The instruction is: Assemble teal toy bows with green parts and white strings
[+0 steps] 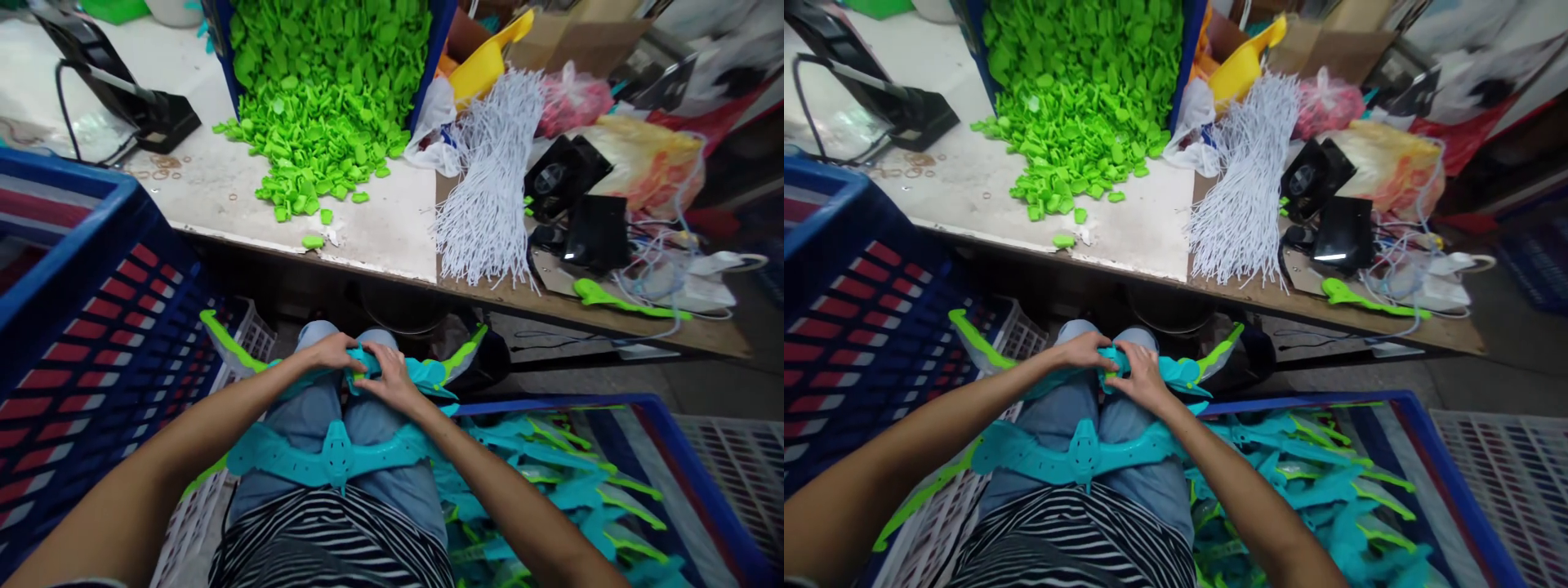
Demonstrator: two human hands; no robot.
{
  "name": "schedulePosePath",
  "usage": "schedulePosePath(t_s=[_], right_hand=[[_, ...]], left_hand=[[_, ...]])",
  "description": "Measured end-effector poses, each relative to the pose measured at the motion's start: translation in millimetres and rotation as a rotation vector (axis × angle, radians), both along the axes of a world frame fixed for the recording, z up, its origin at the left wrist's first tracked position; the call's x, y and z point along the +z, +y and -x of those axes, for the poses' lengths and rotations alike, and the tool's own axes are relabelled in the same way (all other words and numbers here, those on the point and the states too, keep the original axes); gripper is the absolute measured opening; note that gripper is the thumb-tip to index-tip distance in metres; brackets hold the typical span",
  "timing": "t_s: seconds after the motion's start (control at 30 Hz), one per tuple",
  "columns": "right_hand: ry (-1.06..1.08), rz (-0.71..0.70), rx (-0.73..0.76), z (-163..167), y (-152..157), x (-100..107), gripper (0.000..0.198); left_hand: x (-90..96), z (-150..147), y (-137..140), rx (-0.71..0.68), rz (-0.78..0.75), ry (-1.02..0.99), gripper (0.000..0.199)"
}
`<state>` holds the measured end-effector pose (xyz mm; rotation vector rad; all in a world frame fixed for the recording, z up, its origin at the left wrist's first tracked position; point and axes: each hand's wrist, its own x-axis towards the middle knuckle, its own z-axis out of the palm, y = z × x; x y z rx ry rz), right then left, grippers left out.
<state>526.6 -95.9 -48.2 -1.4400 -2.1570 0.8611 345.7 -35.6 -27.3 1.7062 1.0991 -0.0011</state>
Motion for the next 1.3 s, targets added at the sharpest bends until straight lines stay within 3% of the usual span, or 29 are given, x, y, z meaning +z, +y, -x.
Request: schedulePosePath(t_s=[0.07,0.13,0.27,0.37,0.5,0.57,0.63,0.7,0.8,0.9,1.03,1.17,1.3], right_hand=[[0.050,0.054,0.075,-2,18,19,0.042],[0.074,-0.016,0.040,5,44,48,0.025],[-0.049,-0.340,-0.172,58,109,104,0.033],[-0.256,-0.319,-0.195,110,149,124,0.044],[-0.399,-0.239,-0.156,148,179,123,0.037],[-0.397,-0.261,-0.133,148,185,117,0.027],[-0.338,-0.315,-0.112,138,184,112,0.024],[-0.193,-0.351,-0.078,120,176,106,0.027],[0.098,-0.315,-0.006,80,140,94,0.027],[0.251,-0.222,0.033,33,79,79,0.023],[0.250,-0.202,0.107,-8,-18,55,0.025],[0.178,-0.263,0.144,-9,-92,29,0.027],[0.075,-0.380,0.146,8,-120,12,0.021]], left_hand=[[5.5,2,-7,-0.030,-0.109,0.021,0.032],[11.2,3,-17,-0.075,-0.292,0.084,0.038],[10.2,1,-41,-0.170,-0.711,0.204,0.036],[0.0,-1,-64,-0.170,-0.863,0.231,0.045],[-1.7,5,-111,0.001,-0.798,0.256,0.039],[4.9,11,-137,0.052,-0.613,0.269,0.038],[12.7,18,-157,0.056,-0.390,0.299,0.049],[18.8,23,-165,0.062,-0.220,0.325,0.058],[21.4,22,-157,0.147,-0.069,0.269,0.054],[15.9,16,-136,0.233,-0.001,0.147,0.052],[3.7,10,-113,0.230,0.178,-0.042,0.040],[-1.9,11,-103,0.273,0.464,-0.204,0.042],[-4.6,13,-101,0.367,0.601,-0.162,0.043]])
